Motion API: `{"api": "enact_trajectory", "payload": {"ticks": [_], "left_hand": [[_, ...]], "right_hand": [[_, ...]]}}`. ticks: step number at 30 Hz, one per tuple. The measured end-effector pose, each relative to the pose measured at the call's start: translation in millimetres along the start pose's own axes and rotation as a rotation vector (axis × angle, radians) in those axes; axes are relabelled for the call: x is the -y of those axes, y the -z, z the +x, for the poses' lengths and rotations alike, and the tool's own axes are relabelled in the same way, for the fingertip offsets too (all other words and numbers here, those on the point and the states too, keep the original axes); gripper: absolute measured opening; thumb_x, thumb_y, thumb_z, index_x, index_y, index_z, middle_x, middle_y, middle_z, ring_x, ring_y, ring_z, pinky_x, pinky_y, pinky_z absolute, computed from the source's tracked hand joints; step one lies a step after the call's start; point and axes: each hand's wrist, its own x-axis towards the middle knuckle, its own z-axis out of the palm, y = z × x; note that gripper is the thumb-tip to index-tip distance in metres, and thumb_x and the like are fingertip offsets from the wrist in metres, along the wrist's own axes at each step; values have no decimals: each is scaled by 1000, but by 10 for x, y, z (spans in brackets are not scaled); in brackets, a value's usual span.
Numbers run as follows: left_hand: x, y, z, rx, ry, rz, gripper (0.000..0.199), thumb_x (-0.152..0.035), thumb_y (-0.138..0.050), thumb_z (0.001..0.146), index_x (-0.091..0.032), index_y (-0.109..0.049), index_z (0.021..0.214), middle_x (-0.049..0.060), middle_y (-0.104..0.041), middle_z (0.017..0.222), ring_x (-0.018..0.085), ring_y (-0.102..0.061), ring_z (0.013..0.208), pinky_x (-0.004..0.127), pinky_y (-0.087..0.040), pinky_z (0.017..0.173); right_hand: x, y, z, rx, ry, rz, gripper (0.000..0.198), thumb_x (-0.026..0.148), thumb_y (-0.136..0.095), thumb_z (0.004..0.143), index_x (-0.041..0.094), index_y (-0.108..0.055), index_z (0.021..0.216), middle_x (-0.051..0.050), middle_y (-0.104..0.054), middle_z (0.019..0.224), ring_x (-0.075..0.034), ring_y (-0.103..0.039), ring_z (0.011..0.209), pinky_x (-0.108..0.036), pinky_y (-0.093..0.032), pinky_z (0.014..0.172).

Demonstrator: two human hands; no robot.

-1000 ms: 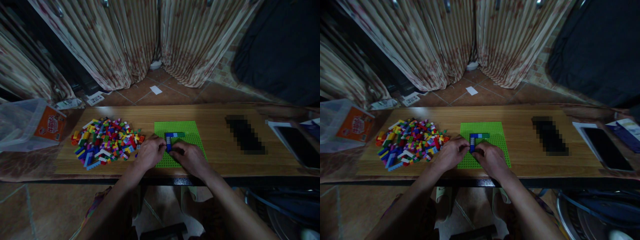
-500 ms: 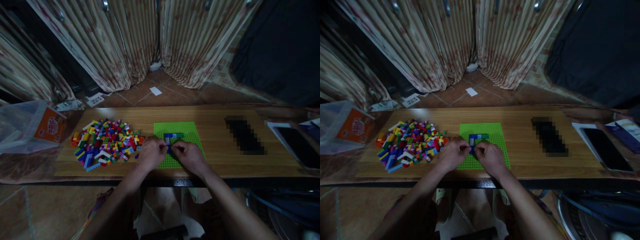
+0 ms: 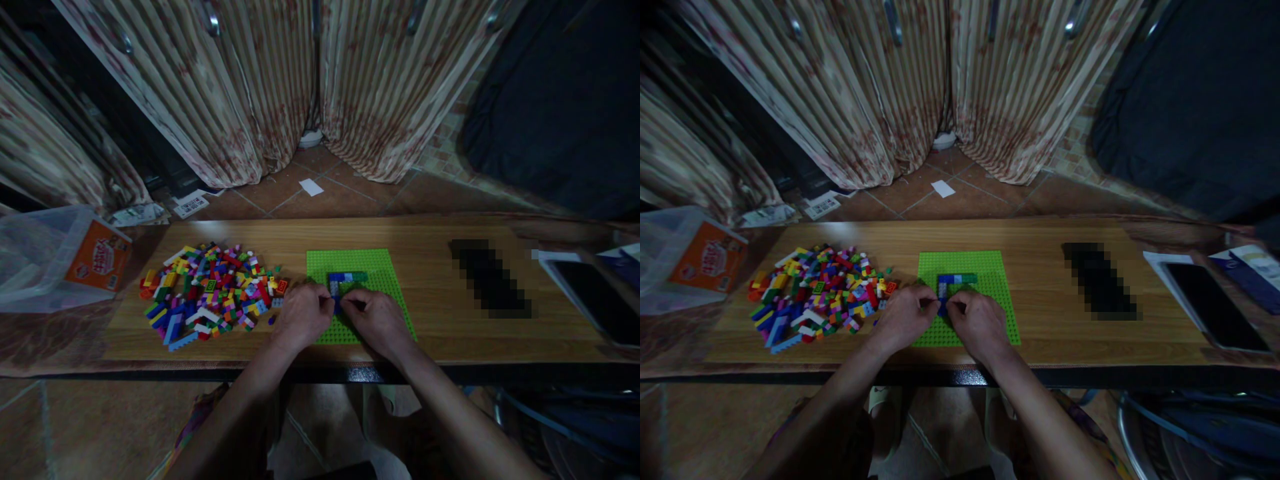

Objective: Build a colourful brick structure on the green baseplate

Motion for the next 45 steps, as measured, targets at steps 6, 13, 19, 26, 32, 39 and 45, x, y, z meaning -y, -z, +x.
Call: {"api": "enact_trajectory", "payload": {"ticks": [6,13,19,26,32,39,45], "left_hand": [[23,-9,15,4,7,-43,18,-18,-56,81,-20,-73,76,1,-71,73,17,-64,74,30,-49,78],[9,3,30,13,42,-36,18,-19,-56,82,-20,-73,74,1,-70,72,16,-64,72,29,-48,74],[-32,18,37,32,69,-9,19,-19,-55,81,-21,-73,74,1,-70,70,17,-64,72,29,-48,73],[-118,17,56,51,109,92,21,-16,-53,79,-21,-73,76,5,-73,79,21,-67,82,33,-49,80],[-176,-19,48,36,107,170,21,-17,-52,79,-20,-73,78,9,-75,84,26,-69,87,38,-49,85],[-111,69,27,89,62,121,24,-20,-50,84,-21,-73,79,5,-73,79,19,-67,78,29,-50,76],[-76,166,2,141,71,117,26,-17,-49,83,-18,-74,77,6,-71,74,18,-65,73,26,-49,71]], "right_hand": [[4,-20,-7,-25,-10,20,22,36,-54,87,28,-74,83,0,-75,81,-19,-68,74,-29,-41,63],[27,-8,6,-5,-24,42,22,35,-54,86,27,-75,82,-1,-76,79,-19,-68,75,-29,-41,65],[54,21,38,30,-54,56,22,31,-54,84,27,-76,82,-1,-76,80,-19,-69,76,-28,-43,64],[75,35,62,55,-69,23,22,28,-54,82,27,-75,77,-1,-75,76,-18,-67,73,-28,-40,61],[80,28,66,47,-42,-24,22,27,-54,83,26,-75,76,-2,-74,73,-18,-66,70,-27,-37,57],[-15,58,94,98,27,37,21,29,-54,83,25,-75,79,-1,-75,79,-17,-67,74,-28,-41,65],[-68,96,76,125,69,139,19,26,-56,82,22,-75,77,-1,-75,79,-16,-66,73,-28,-43,68]]}}
